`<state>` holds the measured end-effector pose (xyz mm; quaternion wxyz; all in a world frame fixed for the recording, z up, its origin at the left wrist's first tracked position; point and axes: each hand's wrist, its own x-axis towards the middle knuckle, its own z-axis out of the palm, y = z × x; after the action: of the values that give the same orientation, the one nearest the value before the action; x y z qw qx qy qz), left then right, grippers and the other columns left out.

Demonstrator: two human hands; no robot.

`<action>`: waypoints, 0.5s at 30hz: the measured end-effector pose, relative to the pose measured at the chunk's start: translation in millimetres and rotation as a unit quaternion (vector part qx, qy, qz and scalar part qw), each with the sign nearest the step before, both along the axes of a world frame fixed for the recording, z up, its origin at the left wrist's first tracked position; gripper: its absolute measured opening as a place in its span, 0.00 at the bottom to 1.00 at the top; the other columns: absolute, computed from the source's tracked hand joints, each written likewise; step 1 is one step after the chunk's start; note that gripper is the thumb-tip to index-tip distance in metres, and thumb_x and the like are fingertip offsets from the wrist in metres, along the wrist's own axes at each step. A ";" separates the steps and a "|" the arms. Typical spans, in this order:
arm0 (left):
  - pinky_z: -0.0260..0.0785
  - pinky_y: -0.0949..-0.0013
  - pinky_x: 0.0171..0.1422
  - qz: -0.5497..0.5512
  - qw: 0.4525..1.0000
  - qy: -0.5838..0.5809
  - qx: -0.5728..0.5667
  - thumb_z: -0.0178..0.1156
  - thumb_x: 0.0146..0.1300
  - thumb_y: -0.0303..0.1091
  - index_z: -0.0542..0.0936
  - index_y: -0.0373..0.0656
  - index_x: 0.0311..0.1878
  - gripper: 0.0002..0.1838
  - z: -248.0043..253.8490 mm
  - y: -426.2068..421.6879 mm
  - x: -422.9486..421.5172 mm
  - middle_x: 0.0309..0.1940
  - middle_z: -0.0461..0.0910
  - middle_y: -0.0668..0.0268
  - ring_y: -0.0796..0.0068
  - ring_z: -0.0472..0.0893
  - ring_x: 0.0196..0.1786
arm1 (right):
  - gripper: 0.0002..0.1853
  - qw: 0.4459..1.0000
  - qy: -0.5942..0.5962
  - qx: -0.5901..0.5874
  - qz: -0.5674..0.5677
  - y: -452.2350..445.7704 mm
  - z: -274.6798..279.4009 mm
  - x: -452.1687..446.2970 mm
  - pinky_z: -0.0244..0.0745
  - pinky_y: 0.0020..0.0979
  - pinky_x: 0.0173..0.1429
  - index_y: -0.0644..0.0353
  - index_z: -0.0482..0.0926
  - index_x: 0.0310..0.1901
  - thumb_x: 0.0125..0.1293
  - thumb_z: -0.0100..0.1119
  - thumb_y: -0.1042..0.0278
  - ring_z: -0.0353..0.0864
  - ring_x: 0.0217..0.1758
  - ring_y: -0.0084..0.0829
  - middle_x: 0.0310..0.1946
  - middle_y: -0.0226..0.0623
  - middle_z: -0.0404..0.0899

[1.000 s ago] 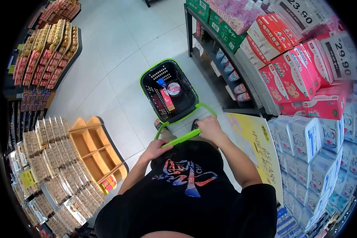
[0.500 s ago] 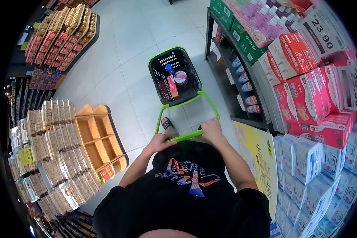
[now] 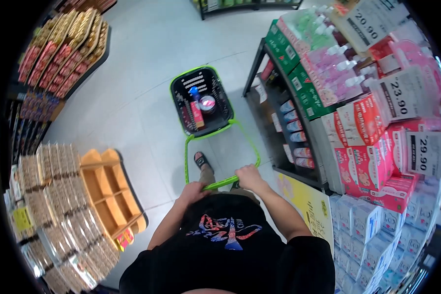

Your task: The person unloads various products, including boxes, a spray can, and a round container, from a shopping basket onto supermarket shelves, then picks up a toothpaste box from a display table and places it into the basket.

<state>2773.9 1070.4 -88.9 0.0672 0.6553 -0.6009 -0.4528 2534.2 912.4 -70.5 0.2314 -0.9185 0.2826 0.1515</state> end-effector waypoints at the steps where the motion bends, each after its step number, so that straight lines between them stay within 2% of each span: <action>1: 0.74 0.49 0.46 -0.007 1.000 0.013 0.008 0.62 0.61 0.51 0.82 0.45 0.45 0.19 1.4 -9.5 10.4 0.34 0.84 0.50 0.45 0.83 0.42 | 0.08 1.000 0.023 0.011 0.002 -5.0 4.9 11.5 0.72 0.45 0.47 0.56 0.82 0.32 0.47 0.60 0.72 0.84 0.39 0.46 0.29 0.43 0.83; 2: 0.74 0.49 0.46 -0.022 1.000 0.019 -0.009 0.62 0.61 0.51 0.82 0.45 0.45 0.19 3.2 -19.9 20.3 0.34 0.84 0.50 0.45 0.83 0.42 | 0.08 0.999 0.028 -0.006 -0.014 -10.7 7.4 22.9 0.72 0.45 0.47 0.56 0.82 0.32 0.47 0.60 0.72 0.84 0.39 0.46 0.29 0.43 0.83; 4: 0.74 0.50 0.45 -0.036 0.998 0.047 -0.003 0.63 0.61 0.51 0.82 0.44 0.42 0.19 8.5 -38.3 40.0 0.34 0.83 0.50 0.47 0.83 0.41 | 0.11 0.998 0.068 0.017 0.009 -20.1 8.3 43.9 0.74 0.46 0.49 0.56 0.82 0.34 0.56 0.65 0.58 0.84 0.41 0.45 0.30 0.42 0.84; 8: 0.73 0.50 0.46 -0.053 0.997 0.038 -0.033 0.63 0.60 0.51 0.80 0.42 0.39 0.19 10.9 -70.7 74.1 0.31 0.82 0.50 0.47 0.82 0.40 | 0.10 0.997 0.077 0.010 -0.002 -35.3 15.2 85.5 0.74 0.47 0.50 0.56 0.83 0.35 0.55 0.63 0.61 0.84 0.42 0.45 0.31 0.43 0.84; 10: 0.73 0.50 0.47 -0.062 0.992 0.082 -0.075 0.64 0.60 0.51 0.81 0.44 0.40 0.18 11.2 -85.3 96.2 0.32 0.82 0.51 0.48 0.81 0.41 | 0.09 0.998 0.036 -0.032 -0.033 -40.0 14.2 108.3 0.74 0.48 0.51 0.56 0.83 0.37 0.53 0.61 0.66 0.84 0.42 0.46 0.32 0.44 0.84; 11: 0.73 0.50 0.45 -0.079 0.988 0.062 -0.115 0.64 0.60 0.49 0.81 0.43 0.38 0.17 9.1 -92.9 104.5 0.32 0.83 0.53 0.49 0.82 0.40 | 0.10 0.998 0.035 -0.030 -0.037 -45.2 18.3 118.3 0.74 0.48 0.51 0.55 0.83 0.38 0.52 0.60 0.68 0.83 0.44 0.46 0.33 0.44 0.84; 15: 0.73 0.48 0.46 -0.090 0.991 0.027 -0.096 0.60 0.63 0.54 0.82 0.45 0.39 0.20 -1.7 -119.9 143.3 0.34 0.83 0.53 0.49 0.83 0.42 | 0.13 0.996 0.033 -0.031 -0.077 -61.1 21.7 158.0 0.73 0.49 0.53 0.53 0.84 0.40 0.50 0.59 0.69 0.83 0.46 0.47 0.36 0.44 0.85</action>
<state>2917.2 950.5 -90.6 0.1046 0.5764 -0.6962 -0.4148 2692.1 851.3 -48.8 0.2043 -0.8953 0.3643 0.1548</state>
